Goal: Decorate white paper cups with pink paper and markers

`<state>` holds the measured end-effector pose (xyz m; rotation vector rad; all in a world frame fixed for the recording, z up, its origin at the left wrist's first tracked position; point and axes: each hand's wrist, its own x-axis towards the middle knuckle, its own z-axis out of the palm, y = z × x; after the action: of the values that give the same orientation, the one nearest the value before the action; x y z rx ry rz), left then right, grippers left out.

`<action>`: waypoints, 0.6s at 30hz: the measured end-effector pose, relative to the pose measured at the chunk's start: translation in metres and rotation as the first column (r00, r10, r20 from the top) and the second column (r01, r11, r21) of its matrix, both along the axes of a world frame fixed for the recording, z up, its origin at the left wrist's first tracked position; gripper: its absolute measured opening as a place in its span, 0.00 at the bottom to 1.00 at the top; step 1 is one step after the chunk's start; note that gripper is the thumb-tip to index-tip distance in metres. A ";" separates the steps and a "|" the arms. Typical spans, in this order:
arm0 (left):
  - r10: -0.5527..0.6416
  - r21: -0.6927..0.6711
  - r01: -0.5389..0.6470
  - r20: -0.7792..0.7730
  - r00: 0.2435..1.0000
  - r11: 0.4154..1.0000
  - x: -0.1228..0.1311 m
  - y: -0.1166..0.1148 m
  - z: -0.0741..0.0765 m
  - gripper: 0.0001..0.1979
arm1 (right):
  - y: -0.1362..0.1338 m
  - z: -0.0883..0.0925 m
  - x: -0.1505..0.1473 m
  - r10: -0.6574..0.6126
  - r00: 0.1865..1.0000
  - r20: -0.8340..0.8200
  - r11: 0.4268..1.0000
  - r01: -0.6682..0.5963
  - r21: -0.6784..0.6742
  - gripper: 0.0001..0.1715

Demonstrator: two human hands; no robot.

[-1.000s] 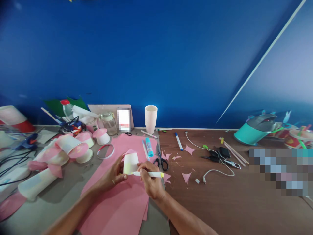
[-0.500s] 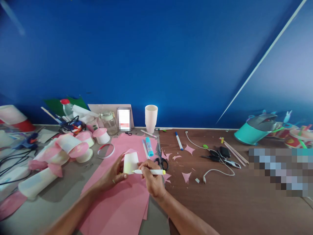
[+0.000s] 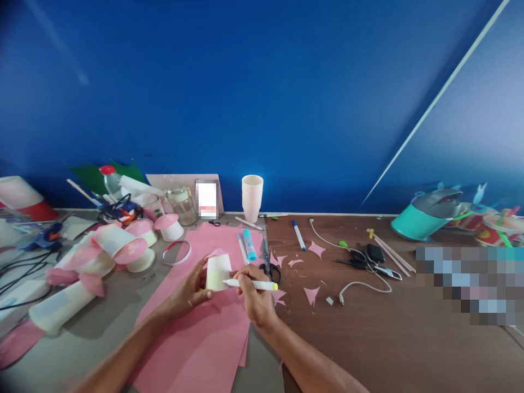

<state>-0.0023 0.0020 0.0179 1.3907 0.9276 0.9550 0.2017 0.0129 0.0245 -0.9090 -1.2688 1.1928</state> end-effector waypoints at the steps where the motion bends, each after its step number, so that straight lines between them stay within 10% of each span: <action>1: 0.000 0.000 0.000 0.003 1.000 1.000 0.000 0.000 0.001 0.55 | 0.001 -0.002 0.000 -0.006 1.000 -0.022 1.000 0.006 -0.016 0.14; 18: -0.010 -0.019 0.011 0.035 0.999 1.000 0.003 -0.001 0.007 0.56 | 0.005 0.007 0.001 0.014 0.998 -0.056 0.998 -0.017 -0.058 0.11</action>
<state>0.0004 0.0011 0.0245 1.3573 0.9001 0.9570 0.2022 0.0180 0.0314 -0.9042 -1.2040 1.2649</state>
